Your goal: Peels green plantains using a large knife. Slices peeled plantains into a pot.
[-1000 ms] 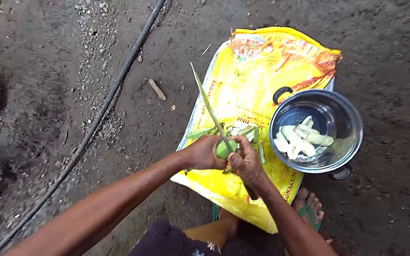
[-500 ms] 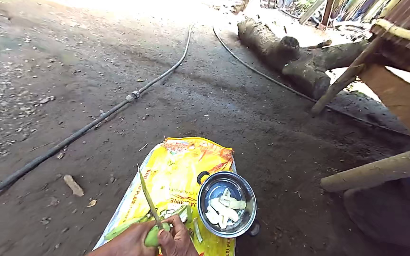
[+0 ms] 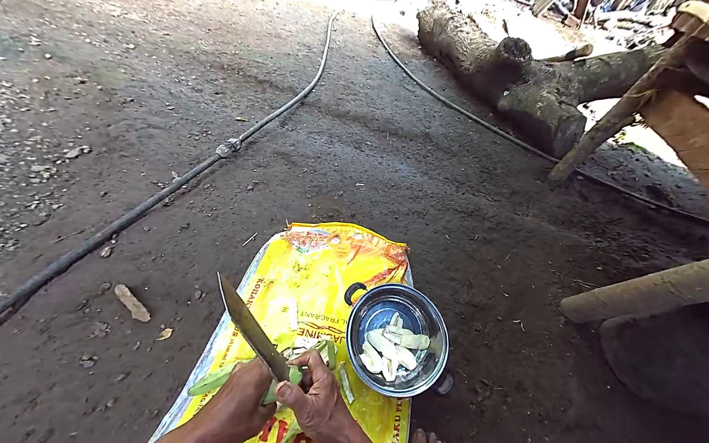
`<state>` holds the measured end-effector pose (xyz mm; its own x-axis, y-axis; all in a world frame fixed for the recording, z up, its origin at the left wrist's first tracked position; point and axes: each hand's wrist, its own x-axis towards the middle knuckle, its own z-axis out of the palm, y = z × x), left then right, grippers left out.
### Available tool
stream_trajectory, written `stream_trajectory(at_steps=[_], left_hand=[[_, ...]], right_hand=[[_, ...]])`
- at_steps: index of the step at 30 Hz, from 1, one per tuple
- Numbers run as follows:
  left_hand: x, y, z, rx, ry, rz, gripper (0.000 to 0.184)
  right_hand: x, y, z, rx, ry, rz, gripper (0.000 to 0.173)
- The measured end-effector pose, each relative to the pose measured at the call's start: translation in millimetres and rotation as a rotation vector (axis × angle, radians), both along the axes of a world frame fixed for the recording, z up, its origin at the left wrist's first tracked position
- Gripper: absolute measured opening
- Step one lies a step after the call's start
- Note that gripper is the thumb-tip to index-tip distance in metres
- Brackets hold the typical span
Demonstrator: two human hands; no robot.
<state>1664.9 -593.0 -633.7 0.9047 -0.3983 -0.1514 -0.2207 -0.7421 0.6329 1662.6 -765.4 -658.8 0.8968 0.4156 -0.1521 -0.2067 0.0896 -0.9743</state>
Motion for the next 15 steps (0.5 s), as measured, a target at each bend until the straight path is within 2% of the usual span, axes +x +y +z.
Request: stream_trajectory(at_steps=[3,6,8,12,15], left_hand=[[1,6,-4,-0.054,-0.075,-0.048,0.029],[0,4,-4,-0.060,-0.191,-0.047,0.041],[-1,3,-9,-0.060,-0.281,-0.051,0.044],[-9,7,-19,-0.087,-0.316,-0.032,0.051],[-13,10,-22,-0.102,-0.210,-0.017,0.054]], right_hand=[[4,-3,-5,0.120,0.008,0.041,0.051],[5,-1,-5,0.355,0.213,0.044,0.036],[5,-2,-7,0.508,0.360,0.077,0.033],[8,-4,-12,0.708,0.673,0.219,0.044],[10,-7,-23,0.802,0.867,0.364,0.052]])
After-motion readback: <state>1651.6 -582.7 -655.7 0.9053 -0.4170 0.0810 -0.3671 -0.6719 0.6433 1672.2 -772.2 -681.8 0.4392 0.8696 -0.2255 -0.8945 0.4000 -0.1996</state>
